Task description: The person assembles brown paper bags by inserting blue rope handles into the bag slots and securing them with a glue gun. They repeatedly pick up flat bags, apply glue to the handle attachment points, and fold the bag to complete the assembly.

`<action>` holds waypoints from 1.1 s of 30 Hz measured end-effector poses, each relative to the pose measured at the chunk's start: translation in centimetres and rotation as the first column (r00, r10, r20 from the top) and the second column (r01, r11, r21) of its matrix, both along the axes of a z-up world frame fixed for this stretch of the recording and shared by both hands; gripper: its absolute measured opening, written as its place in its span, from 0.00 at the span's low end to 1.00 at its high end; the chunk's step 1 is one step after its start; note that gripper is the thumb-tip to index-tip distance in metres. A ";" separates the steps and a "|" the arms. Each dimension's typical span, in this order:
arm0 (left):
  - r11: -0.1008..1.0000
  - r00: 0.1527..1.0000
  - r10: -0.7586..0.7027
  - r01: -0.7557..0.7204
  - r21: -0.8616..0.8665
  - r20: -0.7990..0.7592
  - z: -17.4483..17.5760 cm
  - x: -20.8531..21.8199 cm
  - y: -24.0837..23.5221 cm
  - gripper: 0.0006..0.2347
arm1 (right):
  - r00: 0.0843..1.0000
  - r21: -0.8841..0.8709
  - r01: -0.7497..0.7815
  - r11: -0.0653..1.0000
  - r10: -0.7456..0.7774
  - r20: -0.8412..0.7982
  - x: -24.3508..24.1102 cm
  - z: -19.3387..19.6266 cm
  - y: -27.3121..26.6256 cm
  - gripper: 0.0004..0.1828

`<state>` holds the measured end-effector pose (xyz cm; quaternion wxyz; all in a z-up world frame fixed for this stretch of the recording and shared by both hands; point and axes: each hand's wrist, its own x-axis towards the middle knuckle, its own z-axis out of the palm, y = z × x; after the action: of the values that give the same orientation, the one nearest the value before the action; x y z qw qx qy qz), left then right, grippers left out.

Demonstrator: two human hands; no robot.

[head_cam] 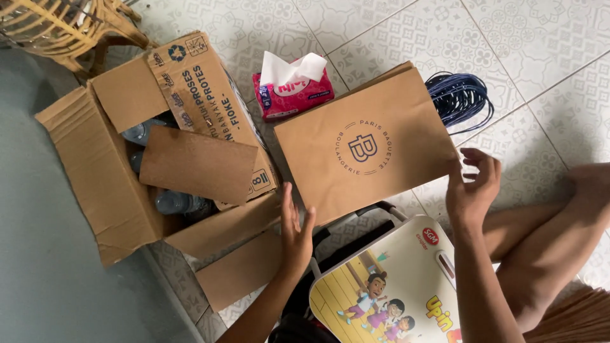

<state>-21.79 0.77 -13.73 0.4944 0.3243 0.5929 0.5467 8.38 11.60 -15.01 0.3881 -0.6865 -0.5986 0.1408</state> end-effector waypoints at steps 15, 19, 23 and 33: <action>0.989 0.999 -0.002 0.009 -0.147 0.045 -1.9 2.7 2.9 0.35 | 0.992 -0.164 -0.007 0.986 0.028 0.127 2.0 -4.2 2.9 0.27; 0.986 0.998 -0.005 0.016 -0.166 0.066 -2.1 2.7 2.5 0.35 | 0.999 -0.165 -0.026 0.986 0.019 -0.043 2.8 -5.0 2.8 0.23; 0.990 0.998 -0.056 0.053 -0.134 -0.018 -3.1 3.0 2.0 0.34 | 0.994 -0.253 0.006 0.967 -0.033 -0.101 2.1 -3.4 2.5 0.28; 0.805 0.873 -0.061 0.330 0.494 -0.484 0.6 4.6 0.7 0.19 | 0.963 -0.351 -0.123 0.928 0.026 -0.269 8.8 5.7 -5.5 0.24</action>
<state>-17.15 1.46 -13.17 0.2829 0.6323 0.4645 0.5518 17.23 6.09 -9.33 0.3231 -0.6987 -0.5318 0.3530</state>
